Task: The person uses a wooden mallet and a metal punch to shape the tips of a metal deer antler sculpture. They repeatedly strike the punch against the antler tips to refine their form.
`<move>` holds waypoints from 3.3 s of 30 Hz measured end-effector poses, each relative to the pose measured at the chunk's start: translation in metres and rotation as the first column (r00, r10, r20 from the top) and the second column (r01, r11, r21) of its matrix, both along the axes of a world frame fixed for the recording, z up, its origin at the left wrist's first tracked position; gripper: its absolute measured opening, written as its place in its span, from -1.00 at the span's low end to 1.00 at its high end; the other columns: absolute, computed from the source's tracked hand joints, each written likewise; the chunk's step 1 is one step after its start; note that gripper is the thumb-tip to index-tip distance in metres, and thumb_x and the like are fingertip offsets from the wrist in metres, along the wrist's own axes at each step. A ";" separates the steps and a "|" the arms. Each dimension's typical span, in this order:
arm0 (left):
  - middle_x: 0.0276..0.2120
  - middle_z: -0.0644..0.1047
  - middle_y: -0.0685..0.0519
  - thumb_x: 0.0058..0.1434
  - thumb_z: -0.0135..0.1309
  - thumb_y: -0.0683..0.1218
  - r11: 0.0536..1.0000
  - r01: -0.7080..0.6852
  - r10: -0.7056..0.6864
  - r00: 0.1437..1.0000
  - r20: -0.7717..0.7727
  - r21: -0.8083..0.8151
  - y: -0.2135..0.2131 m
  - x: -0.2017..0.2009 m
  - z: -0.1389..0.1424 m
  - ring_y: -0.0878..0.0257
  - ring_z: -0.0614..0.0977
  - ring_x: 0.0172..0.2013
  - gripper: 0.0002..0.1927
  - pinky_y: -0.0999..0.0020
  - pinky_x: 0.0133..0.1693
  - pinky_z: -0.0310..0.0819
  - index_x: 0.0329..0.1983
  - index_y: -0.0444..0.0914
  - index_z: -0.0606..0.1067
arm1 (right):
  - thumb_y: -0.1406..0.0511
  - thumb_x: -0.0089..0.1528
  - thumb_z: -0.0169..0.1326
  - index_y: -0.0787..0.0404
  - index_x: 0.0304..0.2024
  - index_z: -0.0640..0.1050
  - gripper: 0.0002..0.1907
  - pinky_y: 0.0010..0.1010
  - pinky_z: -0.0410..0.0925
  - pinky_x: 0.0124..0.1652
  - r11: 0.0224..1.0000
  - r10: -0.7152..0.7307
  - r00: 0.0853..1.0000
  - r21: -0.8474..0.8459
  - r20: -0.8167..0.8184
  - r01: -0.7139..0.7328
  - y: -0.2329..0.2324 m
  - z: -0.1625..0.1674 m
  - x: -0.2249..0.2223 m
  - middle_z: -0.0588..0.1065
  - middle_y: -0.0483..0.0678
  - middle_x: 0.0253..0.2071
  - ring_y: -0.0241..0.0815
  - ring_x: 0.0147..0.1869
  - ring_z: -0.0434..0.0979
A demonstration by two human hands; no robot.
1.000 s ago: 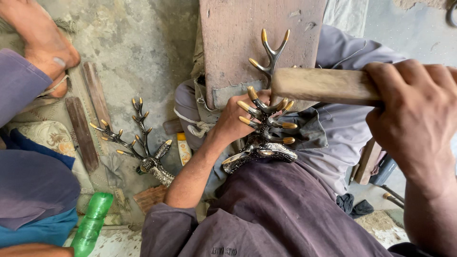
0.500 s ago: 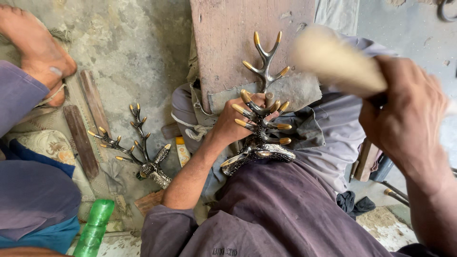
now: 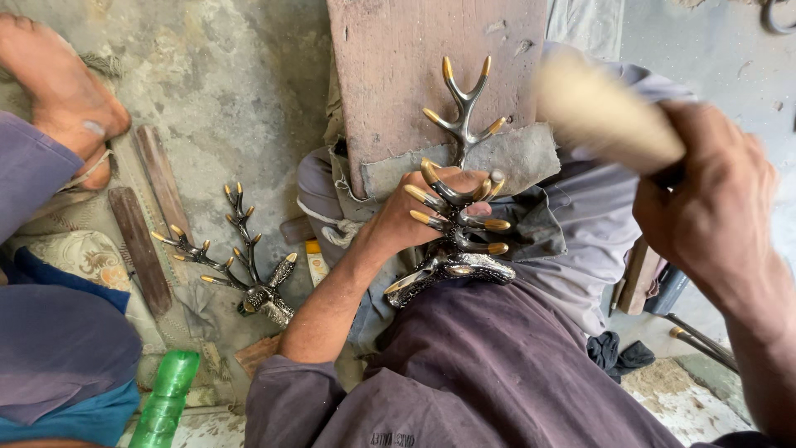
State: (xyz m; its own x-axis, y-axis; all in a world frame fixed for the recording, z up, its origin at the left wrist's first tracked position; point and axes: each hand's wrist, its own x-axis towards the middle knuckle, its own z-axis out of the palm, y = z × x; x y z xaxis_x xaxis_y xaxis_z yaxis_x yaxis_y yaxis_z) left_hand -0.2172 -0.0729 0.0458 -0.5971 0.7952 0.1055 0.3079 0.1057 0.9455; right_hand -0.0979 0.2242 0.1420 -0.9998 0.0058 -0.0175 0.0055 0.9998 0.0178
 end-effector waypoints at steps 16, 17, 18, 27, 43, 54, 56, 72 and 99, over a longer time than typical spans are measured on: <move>-0.26 0.63 0.05 0.28 0.27 0.09 0.996 0.029 -0.030 1.000 -0.007 -0.086 0.002 0.008 -0.013 0.14 0.72 -0.28 -0.72 0.23 -0.24 0.62 -0.10 -0.15 0.57 | 0.39 0.30 0.28 0.15 -0.05 0.59 -0.81 -0.29 0.31 0.11 0.977 0.139 0.986 0.174 -0.093 -0.121 -0.014 0.010 -0.016 0.62 -0.06 -0.17 -0.16 -0.10 0.59; -0.26 0.63 0.04 0.28 0.26 0.08 0.996 0.020 -0.021 1.000 -0.011 -0.089 0.002 0.009 -0.013 0.13 0.72 -0.28 -0.71 0.22 -0.24 0.61 -0.06 -0.17 0.57 | 0.33 0.28 0.21 0.08 -0.04 0.58 -0.80 -0.36 0.32 0.02 0.981 -0.108 0.991 -0.170 -0.085 0.092 -0.015 0.009 -0.016 0.59 -0.18 -0.17 -0.28 -0.12 0.57; -0.26 0.63 0.03 0.29 0.25 0.07 0.995 0.010 -0.012 1.000 -0.014 -0.094 0.002 0.010 -0.014 0.12 0.72 -0.28 -0.70 0.21 -0.25 0.61 -0.03 -0.18 0.57 | 0.27 0.26 0.13 0.01 -0.02 0.56 -0.78 -0.43 0.34 -0.06 0.823 -0.328 0.945 -0.486 0.015 0.293 -0.016 0.007 -0.017 0.56 -0.28 -0.17 -0.39 -0.14 0.55; -0.23 0.63 0.01 0.30 0.26 0.03 0.998 0.047 -0.047 0.999 0.010 -0.040 0.005 0.006 -0.013 0.13 0.71 -0.24 -0.65 0.24 -0.22 0.61 0.03 -0.26 0.55 | 0.26 0.27 0.09 0.02 -0.01 0.53 -0.77 -0.42 0.26 -0.17 0.729 -0.386 0.915 -0.570 0.117 0.380 -0.003 -0.008 0.009 0.51 -0.26 -0.23 -0.39 -0.23 0.47; -0.27 0.65 0.06 0.29 0.27 -0.09 0.985 0.170 -0.172 0.942 0.287 0.033 0.000 0.004 -0.016 0.25 0.68 -0.25 -0.79 0.34 -0.19 0.58 -0.12 -0.30 0.56 | 0.50 0.24 0.20 0.16 -0.06 0.60 -0.75 -0.21 0.27 -0.09 0.987 -0.109 0.990 0.108 -0.093 0.118 -0.025 -0.016 0.028 0.54 -0.05 -0.30 -0.14 -0.28 0.44; -0.27 0.62 0.01 0.31 0.26 0.04 0.969 0.184 -0.166 0.979 -0.118 0.165 0.052 -0.029 -0.030 0.24 0.73 -0.27 -0.55 0.37 -0.29 0.67 0.13 -0.23 0.41 | 0.38 0.33 0.19 0.35 0.25 0.50 -0.57 -0.23 0.53 0.00 0.844 -0.451 0.891 -0.306 0.041 0.441 -0.004 -0.065 0.105 0.61 0.21 -0.03 0.00 -0.02 0.67; -0.32 0.60 0.00 0.31 0.26 0.03 0.957 0.264 -0.250 0.961 -0.118 0.120 0.058 -0.029 -0.029 0.22 0.71 -0.31 -0.52 0.31 -0.32 0.63 0.19 -0.22 0.40 | 0.36 0.32 0.21 0.35 0.24 0.51 -0.56 -0.25 0.53 -0.07 0.788 -0.517 0.850 -0.329 0.104 0.520 0.001 -0.068 0.115 0.61 0.21 -0.06 -0.01 -0.06 0.67; -0.47 0.50 -0.02 0.32 0.24 0.01 0.937 0.350 -0.345 0.908 -0.239 -0.022 0.070 -0.031 -0.016 0.05 0.63 -0.46 -0.60 0.15 -0.41 0.52 0.12 -0.20 0.41 | 0.44 0.17 0.16 0.27 -0.15 0.49 -0.79 -0.29 0.44 -0.33 0.640 -0.651 0.753 -0.466 0.091 0.610 -0.014 -0.011 0.042 0.53 -0.07 -0.33 -0.24 -0.35 0.53; -0.38 0.57 -0.07 0.32 0.21 -0.02 0.883 0.465 -0.470 0.866 -0.171 -0.069 0.062 -0.032 -0.010 -0.05 0.67 -0.30 -0.55 0.07 -0.25 0.58 0.25 -0.14 0.43 | 0.42 0.29 0.17 0.31 -0.11 0.49 -0.85 -0.37 0.46 -0.26 0.601 -0.678 0.731 -0.515 0.076 0.611 -0.027 -0.031 0.080 0.57 -0.01 -0.26 -0.21 -0.18 0.59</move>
